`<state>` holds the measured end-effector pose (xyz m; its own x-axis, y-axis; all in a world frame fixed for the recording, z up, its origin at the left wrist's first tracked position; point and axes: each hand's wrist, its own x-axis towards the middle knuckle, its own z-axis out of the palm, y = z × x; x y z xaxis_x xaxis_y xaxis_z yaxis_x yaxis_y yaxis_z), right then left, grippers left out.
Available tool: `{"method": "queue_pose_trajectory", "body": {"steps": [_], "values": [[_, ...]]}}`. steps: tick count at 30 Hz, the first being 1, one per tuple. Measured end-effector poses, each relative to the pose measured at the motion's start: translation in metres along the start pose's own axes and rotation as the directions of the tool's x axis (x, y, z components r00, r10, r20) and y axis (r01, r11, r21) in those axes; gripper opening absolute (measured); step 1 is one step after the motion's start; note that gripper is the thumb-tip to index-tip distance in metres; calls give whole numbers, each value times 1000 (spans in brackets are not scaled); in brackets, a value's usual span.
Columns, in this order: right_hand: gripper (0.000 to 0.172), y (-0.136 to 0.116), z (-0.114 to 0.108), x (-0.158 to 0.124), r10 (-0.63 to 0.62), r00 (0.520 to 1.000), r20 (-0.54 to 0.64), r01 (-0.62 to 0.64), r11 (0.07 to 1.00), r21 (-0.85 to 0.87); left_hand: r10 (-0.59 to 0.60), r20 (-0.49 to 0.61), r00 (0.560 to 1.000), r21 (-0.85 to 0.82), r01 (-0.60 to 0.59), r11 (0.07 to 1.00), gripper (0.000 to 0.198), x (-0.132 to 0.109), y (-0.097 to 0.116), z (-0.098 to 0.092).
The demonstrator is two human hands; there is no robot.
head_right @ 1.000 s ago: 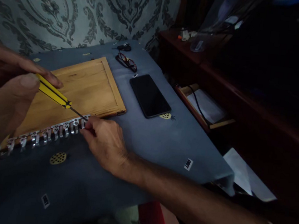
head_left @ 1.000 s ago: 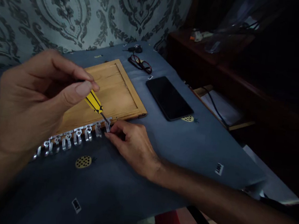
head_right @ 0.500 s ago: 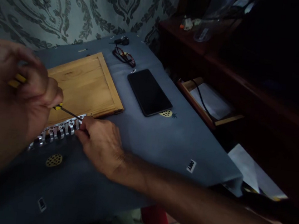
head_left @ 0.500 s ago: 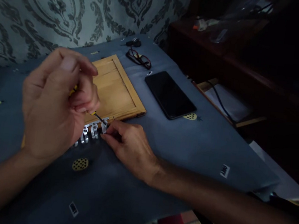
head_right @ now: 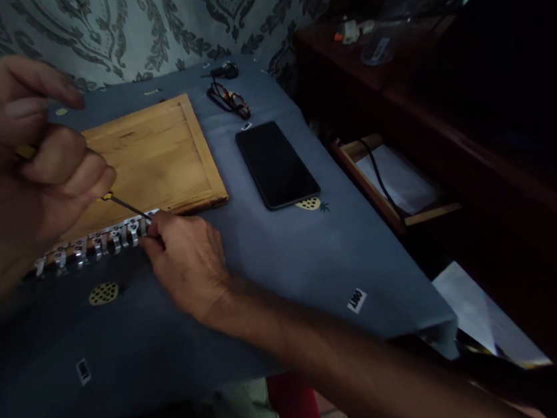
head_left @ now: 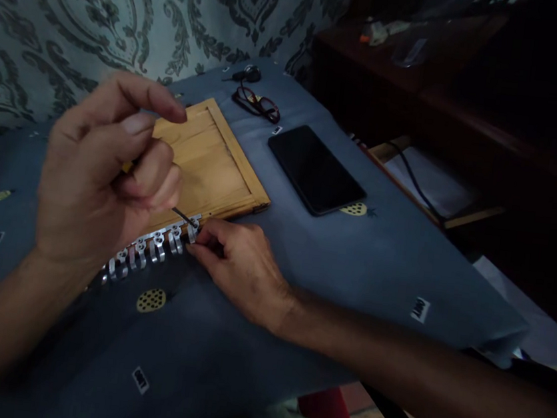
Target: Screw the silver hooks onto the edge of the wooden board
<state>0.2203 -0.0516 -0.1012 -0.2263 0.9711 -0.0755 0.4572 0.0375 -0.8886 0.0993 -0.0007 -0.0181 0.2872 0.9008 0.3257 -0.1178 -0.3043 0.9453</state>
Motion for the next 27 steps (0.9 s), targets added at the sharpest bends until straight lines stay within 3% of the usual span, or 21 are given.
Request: {"method": "queue_pose_trajectory", "body": {"steps": [5, 11, 18, 20, 24, 27], "values": [[11, 2, 0, -1, -31, 999, -5, 31, 999, -15, 73, -110, 991, 177, -53, 983, 36, -7, 2, 0], [13, 3, 0, -1, -53, 998, -31, 52, 998, -28, 35, -149, 988, 21, -32, 999, 41, -6, 3, 11], [13, 4, 0, -2, -67, 997, -32, 66, 997, -29, 61, -189, 980, 32, -56, 998, 54, -4, -1, 16], [12, 4, 0, -2, -62, 998, -31, 62, 998, -25, 42, -165, 985, 23, -39, 999, 50, -1, -2, 12], [10, 3, 1, -1, -44, 999, -31, 43, 999, -28, 2, -5, 1000, 1, -2, 1000, 29, 1, -1, 3], [9, 2, 0, -1, -32, 999, -33, 30, 999, -32, -28, 41, 999, 18, 27, 999, 28, -1, 2, 1]]}}
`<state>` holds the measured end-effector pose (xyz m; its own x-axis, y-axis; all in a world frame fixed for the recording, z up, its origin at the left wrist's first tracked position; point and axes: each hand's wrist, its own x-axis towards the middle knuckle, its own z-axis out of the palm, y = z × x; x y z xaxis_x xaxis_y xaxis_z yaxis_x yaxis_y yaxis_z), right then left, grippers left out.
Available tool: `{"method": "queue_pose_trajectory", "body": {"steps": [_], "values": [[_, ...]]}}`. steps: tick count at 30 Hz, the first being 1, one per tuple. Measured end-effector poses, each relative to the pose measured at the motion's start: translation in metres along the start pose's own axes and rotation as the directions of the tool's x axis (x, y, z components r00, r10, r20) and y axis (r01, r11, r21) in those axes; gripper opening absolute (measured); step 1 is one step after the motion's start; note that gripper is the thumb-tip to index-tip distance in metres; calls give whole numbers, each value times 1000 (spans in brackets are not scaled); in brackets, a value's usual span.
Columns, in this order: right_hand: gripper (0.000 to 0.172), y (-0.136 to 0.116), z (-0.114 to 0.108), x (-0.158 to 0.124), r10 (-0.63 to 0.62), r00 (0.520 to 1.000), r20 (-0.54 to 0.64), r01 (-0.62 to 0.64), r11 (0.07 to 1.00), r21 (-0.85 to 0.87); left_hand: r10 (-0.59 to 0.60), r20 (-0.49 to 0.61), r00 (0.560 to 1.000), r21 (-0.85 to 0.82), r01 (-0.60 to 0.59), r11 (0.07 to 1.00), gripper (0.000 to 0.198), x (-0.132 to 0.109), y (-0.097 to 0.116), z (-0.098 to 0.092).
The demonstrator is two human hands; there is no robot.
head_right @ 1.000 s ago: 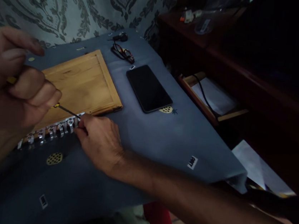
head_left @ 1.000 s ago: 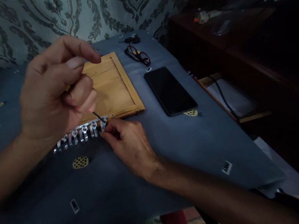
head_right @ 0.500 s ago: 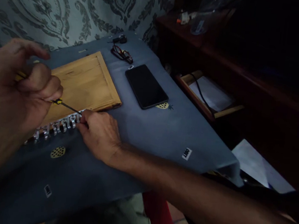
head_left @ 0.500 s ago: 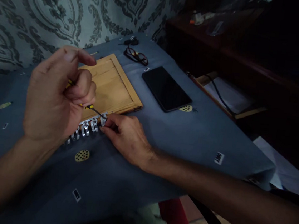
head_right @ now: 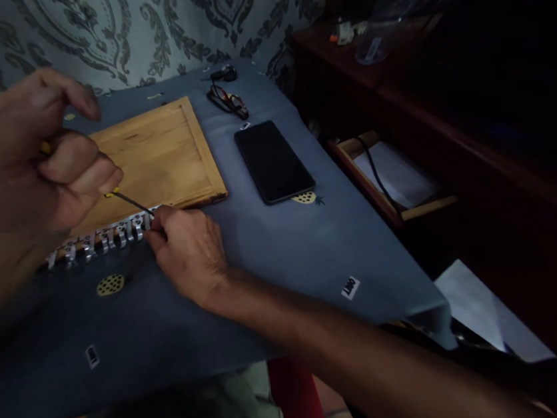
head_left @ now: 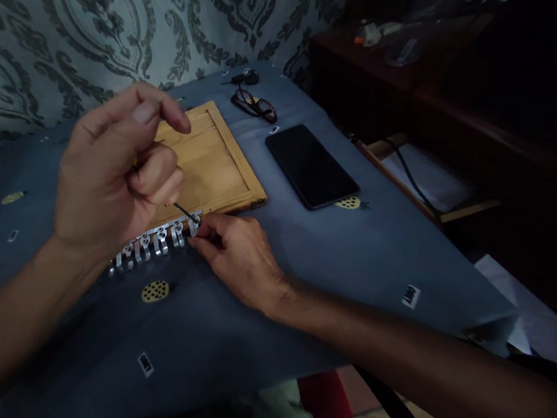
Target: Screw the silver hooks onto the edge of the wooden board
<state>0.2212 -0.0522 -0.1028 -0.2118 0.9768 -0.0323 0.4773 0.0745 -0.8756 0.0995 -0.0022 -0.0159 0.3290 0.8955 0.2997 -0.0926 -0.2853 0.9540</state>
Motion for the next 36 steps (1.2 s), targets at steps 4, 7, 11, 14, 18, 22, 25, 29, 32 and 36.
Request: {"method": "queue_pose_trajectory", "body": {"steps": [4, 7, 11, 14, 18, 22, 25, 29, 32, 36], "values": [[10, -2, -1, -1, -2, 1000, 9, 2, 1000, -9, 67, -50, 996, 100, -62, 993, 33, -3, 1, 2], [11, -1, -1, -1, 0, 1000, 4, 0, 1000, -29, 215, -150, 965, 226, -179, 958, 29, -2, -1, 4], [10, 0, 0, 0, -22, 1000, -12, 22, 999, -29, 187, -234, 954, 67, -176, 982, 35, 1, 0, 9], [9, 0, 0, 0, -21, 1000, 0, 21, 999, -29, 142, -253, 957, 19, -142, 990, 50, 2, 2, 16], [9, -2, -3, -1, -9, 1000, 24, 11, 999, -50, 67, -290, 955, 26, -62, 998, 65, 2, 5, 22], [10, -4, -3, -2, 5, 999, 31, -4, 999, -50, 42, -258, 965, 20, -38, 999, 59, 4, 5, 18], [9, -4, -2, -1, 9, 999, 31, -8, 999, -43, 2, -142, 990, 25, 2, 1000, 55, 7, 4, 13], [7, -3, -1, -1, 8, 1000, 26, -7, 999, -39, 7, 9, 1000, 18, -7, 1000, 59, 7, 2, 7], [9, -2, -1, -1, 8, 1000, 18, -7, 999, -43, 93, 69, 993, -3, -93, 996, 45, 6, -1, 5], [9, 0, 0, 0, -9, 1000, 0, 9, 999, -31, 261, -63, 963, 135, -250, 959, 32, 1, -4, 5]]}}
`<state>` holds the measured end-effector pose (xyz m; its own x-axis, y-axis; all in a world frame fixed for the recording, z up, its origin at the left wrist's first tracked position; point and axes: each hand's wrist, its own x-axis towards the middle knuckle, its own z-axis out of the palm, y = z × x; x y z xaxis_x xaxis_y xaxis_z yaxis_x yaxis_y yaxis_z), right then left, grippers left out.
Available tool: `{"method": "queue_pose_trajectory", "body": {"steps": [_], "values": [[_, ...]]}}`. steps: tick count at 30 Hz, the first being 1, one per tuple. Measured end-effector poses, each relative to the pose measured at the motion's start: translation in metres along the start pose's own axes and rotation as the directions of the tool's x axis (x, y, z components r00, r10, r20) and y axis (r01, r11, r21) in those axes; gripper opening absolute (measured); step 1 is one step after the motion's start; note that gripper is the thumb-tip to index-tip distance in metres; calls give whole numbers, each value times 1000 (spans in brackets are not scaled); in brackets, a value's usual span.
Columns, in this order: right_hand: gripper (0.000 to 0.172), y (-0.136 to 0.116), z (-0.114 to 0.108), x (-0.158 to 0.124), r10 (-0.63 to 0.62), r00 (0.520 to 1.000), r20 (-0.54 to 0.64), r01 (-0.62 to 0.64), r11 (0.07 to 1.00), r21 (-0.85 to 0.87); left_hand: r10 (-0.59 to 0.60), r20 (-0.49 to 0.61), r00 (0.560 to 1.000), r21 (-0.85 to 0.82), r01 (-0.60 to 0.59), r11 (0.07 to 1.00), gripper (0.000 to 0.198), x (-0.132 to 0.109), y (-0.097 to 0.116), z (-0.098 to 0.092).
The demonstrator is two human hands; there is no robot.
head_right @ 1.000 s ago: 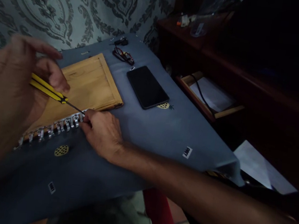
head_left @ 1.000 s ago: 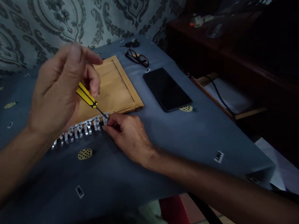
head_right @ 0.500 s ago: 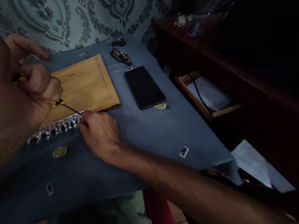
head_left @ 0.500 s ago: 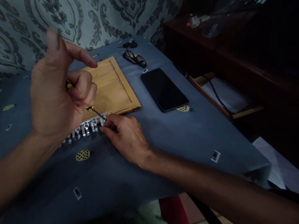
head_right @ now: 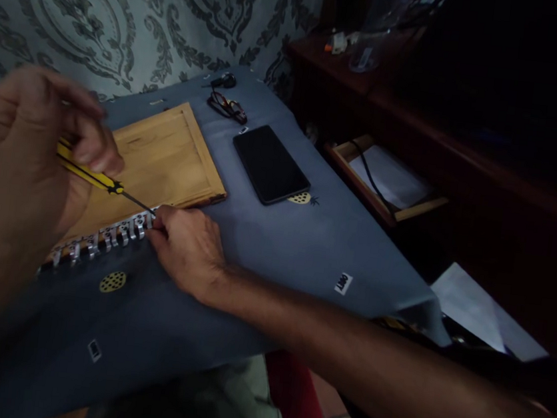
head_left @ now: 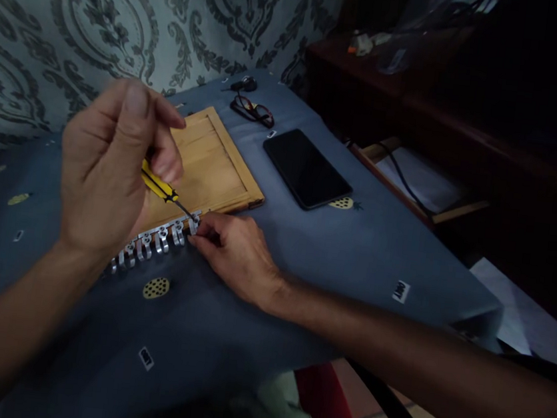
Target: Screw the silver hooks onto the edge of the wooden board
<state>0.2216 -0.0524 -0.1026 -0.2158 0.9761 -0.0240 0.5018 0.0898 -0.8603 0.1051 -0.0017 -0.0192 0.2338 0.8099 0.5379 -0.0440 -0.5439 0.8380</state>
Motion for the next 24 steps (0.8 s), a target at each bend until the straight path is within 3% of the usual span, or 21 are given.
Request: {"method": "queue_pose_trajectory", "body": {"steps": [3, 7, 12, 19, 24], "values": [[8, 0, 0, 0, -2, 1000, 2, 2, 1000, 0, -54, -108, 993, 13, 56, 998, 33, -2, 3, 4], [8, -1, -1, 0, 1, 1000, 16, -1, 1000, -7, -170, -115, 979, -89, 161, 983, 54, 0, 8, 11], [9, -2, -2, -1, 4, 1000, 19, -4, 1000, -1, -196, -129, 972, -79, 187, 979, 56, 4, 6, 13], [9, 0, 0, 0, 3, 1000, 7, -3, 1000, 3, -240, 65, 969, -70, 245, 967, 67, 11, 2, 2], [9, -1, -1, 0, 22, 1000, 13, -21, 1000, -13, -206, 195, 959, -104, 229, 968, 56, 10, 1, -1]]}}
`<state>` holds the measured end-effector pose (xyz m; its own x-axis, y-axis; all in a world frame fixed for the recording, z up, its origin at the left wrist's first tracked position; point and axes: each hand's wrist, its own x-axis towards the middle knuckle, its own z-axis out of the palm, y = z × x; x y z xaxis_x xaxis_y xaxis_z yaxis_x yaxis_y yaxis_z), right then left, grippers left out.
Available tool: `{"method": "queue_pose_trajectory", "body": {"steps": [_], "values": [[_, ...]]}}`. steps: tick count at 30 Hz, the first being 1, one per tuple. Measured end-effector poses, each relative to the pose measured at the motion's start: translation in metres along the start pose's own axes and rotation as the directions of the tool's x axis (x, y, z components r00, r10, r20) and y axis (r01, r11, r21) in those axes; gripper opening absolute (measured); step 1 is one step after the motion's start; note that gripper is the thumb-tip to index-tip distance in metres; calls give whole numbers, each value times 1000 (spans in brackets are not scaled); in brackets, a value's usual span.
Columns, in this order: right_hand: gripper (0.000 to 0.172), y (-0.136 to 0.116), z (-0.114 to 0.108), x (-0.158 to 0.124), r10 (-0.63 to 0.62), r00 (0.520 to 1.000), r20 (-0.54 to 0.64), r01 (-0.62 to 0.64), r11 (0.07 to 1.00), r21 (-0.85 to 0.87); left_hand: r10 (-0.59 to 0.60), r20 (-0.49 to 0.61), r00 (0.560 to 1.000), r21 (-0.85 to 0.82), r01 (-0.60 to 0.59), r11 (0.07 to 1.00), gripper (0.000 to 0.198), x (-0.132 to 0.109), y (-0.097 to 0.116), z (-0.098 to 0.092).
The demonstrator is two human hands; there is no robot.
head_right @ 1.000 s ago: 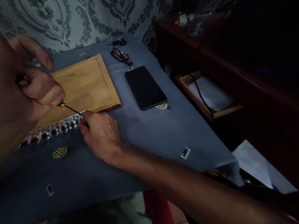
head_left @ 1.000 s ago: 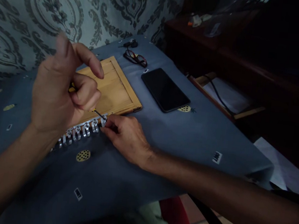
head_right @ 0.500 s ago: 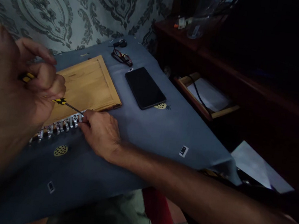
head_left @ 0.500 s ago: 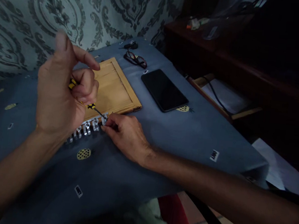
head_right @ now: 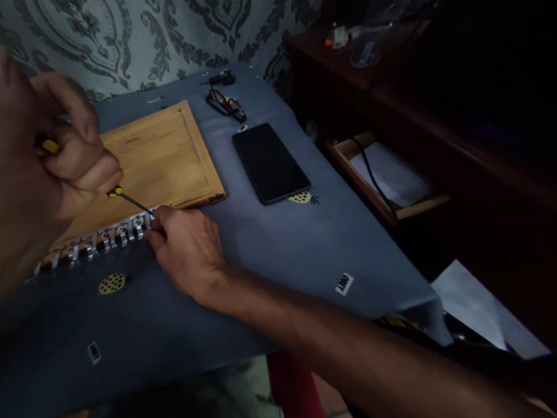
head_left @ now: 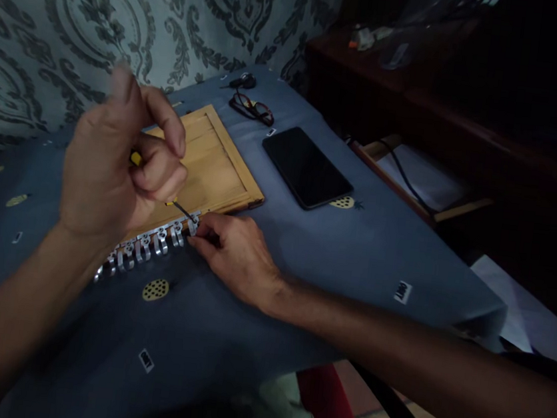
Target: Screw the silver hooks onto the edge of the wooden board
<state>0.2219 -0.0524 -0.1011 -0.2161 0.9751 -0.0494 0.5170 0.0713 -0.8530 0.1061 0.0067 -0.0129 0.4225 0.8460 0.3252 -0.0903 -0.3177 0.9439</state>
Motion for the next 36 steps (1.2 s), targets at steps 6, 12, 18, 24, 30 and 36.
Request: {"method": "queue_pose_trajectory", "body": {"steps": [6, 12, 18, 24, 30, 36], "values": [[8, 1, 0, -1, -18, 1000, -7, 18, 1000, 15, 233, -184, 955, 217, -192, 957, 28, -10, -4, 5], [8, 0, 0, -1, -33, 999, -7, 34, 999, 18, 117, -243, 963, 5, -120, 993, 32, -11, -2, 14], [8, -1, -2, -1, -17, 1000, 10, 17, 1000, 15, 103, -263, 959, -9, -109, 994, 37, -4, -6, 14], [9, 0, -1, -2, -28, 1000, 5, 27, 1000, 8, 86, -182, 979, -12, -90, 996, 39, 0, -7, 10], [9, 0, 1, -1, -27, 1000, -5, 27, 1000, -2, 71, -92, 993, -44, -75, 996, 44, 0, -8, 6], [9, 1, 2, -1, -34, 999, -10, 34, 999, 10, 87, 26, 996, 55, -88, 995, 36, -2, -5, -3]]}}
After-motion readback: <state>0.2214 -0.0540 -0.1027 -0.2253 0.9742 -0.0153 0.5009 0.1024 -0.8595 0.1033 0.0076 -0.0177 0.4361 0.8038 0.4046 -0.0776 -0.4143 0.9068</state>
